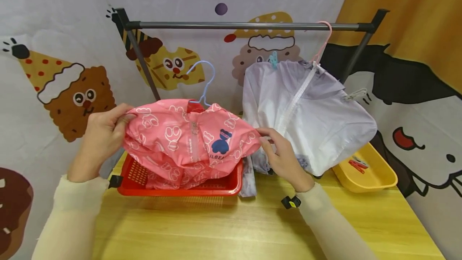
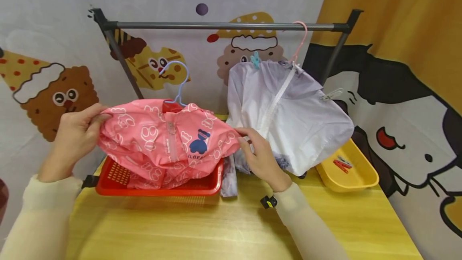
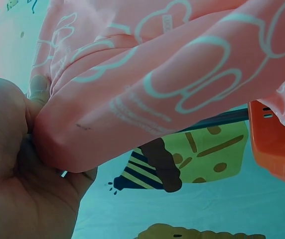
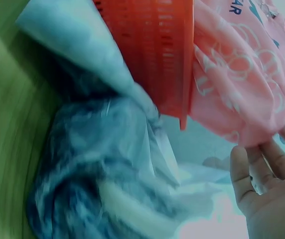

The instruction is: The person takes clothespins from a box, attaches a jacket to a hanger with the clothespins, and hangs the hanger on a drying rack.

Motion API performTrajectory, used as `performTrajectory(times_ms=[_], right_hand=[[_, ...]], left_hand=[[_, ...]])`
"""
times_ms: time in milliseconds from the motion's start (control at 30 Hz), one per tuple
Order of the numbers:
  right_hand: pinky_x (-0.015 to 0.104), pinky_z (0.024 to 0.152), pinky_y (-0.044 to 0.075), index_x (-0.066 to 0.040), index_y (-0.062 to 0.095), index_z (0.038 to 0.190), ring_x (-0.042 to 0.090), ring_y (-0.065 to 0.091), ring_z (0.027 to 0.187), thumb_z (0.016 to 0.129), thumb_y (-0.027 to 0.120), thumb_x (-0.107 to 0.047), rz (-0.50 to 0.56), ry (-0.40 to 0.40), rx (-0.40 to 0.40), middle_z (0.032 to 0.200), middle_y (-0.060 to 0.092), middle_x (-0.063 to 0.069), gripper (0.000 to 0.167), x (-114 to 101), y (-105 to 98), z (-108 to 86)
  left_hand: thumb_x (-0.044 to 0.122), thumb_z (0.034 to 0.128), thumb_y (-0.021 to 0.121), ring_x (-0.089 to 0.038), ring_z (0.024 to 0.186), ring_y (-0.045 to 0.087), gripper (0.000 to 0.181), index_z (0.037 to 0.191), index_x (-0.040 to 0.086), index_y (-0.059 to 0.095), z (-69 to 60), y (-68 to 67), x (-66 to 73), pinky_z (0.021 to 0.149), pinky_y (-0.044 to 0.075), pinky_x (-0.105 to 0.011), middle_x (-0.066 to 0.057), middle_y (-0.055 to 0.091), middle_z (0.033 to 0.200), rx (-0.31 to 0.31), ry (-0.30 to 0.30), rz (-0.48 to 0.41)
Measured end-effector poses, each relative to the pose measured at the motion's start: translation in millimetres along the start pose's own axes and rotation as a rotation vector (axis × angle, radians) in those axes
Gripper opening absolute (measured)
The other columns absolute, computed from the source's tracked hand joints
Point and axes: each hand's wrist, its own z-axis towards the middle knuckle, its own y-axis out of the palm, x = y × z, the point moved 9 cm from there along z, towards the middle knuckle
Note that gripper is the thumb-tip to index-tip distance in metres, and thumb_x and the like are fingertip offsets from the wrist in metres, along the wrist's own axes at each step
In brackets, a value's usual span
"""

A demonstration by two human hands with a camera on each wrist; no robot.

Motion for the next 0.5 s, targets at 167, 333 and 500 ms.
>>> performTrajectory(times_ms=[167, 333, 500], right_hand=[[0.020, 0.106, 0.057, -0.009, 0.072, 0.151, 0.029, 0.076, 0.132, 0.120, 0.061, -0.005, -0.034, -0.004, -0.028, 0.148, 0.079, 0.010, 0.034, 4.3, -16.4, -11.9], [0.016, 0.105, 0.058, -0.009, 0.070, 0.152, 0.030, 0.078, 0.131, 0.120, 0.061, -0.007, -0.085, 0.026, -0.061, 0.149, 0.080, 0.009, 0.034, 12.1, -33.6, -25.2], [0.010, 0.104, 0.054, -0.009, 0.071, 0.152, 0.026, 0.078, 0.127, 0.117, 0.064, -0.001, -0.124, 0.011, -0.056, 0.146, 0.081, 0.007, 0.037, 15.8, -52.7, -36.5]], left_hand=[[-0.004, 0.1083, 0.075, 0.005, 0.066, 0.049, 0.016, 0.112, 0.007, 0.086, -1.5, 0.1, 1.0, 0.064, 0.039, -0.006, -0.014, 0.078, 0.083, -0.004, -0.017, -0.005], [-0.001, 0.1104, 0.073, 0.001, 0.065, 0.052, 0.015, 0.114, 0.008, 0.085, -3.2, 0.6, 2.9, 0.065, 0.043, -0.005, -0.014, 0.079, 0.085, -0.027, -0.034, 0.000], [-0.001, 0.1112, 0.072, 0.000, 0.065, 0.053, 0.016, 0.114, 0.007, 0.085, -4.5, 0.8, 3.1, 0.065, 0.044, -0.005, -0.014, 0.080, 0.086, -0.027, -0.041, -0.001]])
